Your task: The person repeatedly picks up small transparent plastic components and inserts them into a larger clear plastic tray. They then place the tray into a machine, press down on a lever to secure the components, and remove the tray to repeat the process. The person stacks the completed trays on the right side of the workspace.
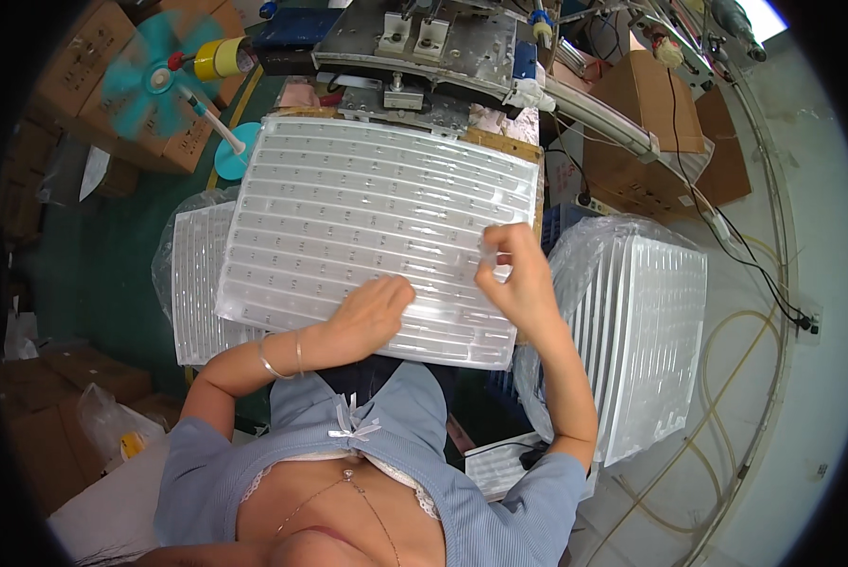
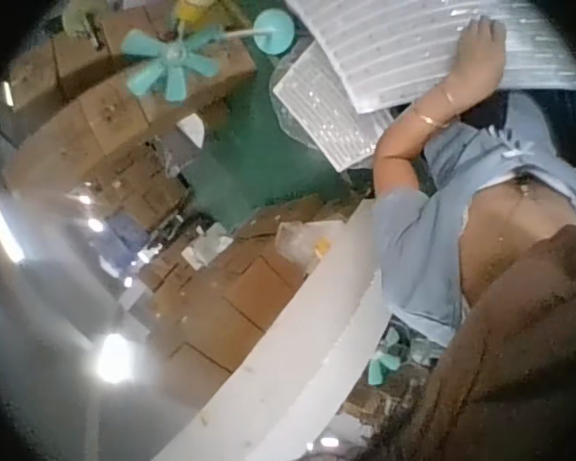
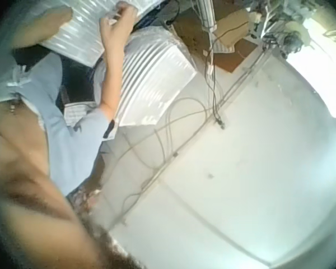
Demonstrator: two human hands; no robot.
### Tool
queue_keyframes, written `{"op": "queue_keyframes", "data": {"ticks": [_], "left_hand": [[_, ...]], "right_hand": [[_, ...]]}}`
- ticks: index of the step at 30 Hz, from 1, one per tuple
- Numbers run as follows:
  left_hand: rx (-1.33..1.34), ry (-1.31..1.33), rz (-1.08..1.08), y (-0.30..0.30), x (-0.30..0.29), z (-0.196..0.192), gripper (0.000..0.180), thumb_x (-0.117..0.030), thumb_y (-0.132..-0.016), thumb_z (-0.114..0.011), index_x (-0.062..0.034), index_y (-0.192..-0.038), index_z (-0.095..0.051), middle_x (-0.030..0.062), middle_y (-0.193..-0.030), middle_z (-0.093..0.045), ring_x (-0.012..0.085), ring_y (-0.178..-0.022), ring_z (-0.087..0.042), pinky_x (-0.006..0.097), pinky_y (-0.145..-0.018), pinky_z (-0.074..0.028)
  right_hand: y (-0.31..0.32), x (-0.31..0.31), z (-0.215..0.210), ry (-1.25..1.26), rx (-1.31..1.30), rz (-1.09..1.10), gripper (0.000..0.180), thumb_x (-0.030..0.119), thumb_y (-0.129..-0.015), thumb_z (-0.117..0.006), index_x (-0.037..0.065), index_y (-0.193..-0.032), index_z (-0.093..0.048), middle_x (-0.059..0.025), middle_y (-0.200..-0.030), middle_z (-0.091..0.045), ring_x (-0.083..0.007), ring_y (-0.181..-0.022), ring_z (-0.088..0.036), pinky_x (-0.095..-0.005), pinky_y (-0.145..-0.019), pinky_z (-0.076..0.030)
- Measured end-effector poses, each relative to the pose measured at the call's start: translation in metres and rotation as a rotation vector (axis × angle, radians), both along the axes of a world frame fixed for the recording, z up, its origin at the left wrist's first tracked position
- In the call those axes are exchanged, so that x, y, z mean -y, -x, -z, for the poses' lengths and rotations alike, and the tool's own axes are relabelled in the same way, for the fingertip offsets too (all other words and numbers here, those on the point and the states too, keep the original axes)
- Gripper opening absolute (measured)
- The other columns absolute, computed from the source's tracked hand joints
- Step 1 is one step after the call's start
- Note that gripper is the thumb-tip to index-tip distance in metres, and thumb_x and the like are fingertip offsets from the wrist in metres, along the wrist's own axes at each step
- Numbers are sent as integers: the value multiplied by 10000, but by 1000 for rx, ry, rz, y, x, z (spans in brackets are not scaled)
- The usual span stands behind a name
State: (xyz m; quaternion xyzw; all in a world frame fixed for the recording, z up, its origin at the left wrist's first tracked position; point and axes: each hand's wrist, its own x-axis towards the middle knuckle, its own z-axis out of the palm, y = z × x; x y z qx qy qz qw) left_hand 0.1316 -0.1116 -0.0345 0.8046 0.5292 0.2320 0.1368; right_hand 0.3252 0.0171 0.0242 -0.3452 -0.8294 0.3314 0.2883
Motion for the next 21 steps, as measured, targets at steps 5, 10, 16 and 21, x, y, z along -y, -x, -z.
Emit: {"op": "queue_keyframes", "data": {"ticks": [5,10,16,21], "left_hand": [[-176,-94,92,-7,-11,16,192,-71,-759,-515,-12,-939,-547,169,-1171,-517,280,-1123,-476,437,-998,-337],[-68,-11,162,13,-16,8,363,-149,-739,-656,-37,-1073,-567,159,-1247,-479,289,-1161,-452,450,-988,-330],[291,-144,-140,66,-101,-31,424,-182,-758,-685,-74,-1150,-567,127,-1217,-501,308,-1152,-451,421,-967,-351],[14,-739,-504,91,-223,-117,342,-294,-805,-638,-97,-1084,-620,125,-1060,-562,280,-1017,-475,384,-852,-341]], "right_hand": [[1,-28,2,161,-188,214,183,27,-792,-615,29,-945,-515,-79,-998,-622,-136,-790,-591,-223,-616,-442],[1,-55,9,117,-257,210,194,29,-842,-575,15,-1035,-584,-83,-1143,-548,-96,-844,-560,-211,-626,-484],[17,-88,-7,204,-444,218,214,19,-876,-552,-3,-1088,-576,-86,-1215,-521,-89,-855,-560,-237,-728,-527],[51,-125,-27,139,-523,231,233,46,-868,-603,-9,-1092,-566,-115,-1175,-574,-96,-889,-578,-226,-719,-510]]}}
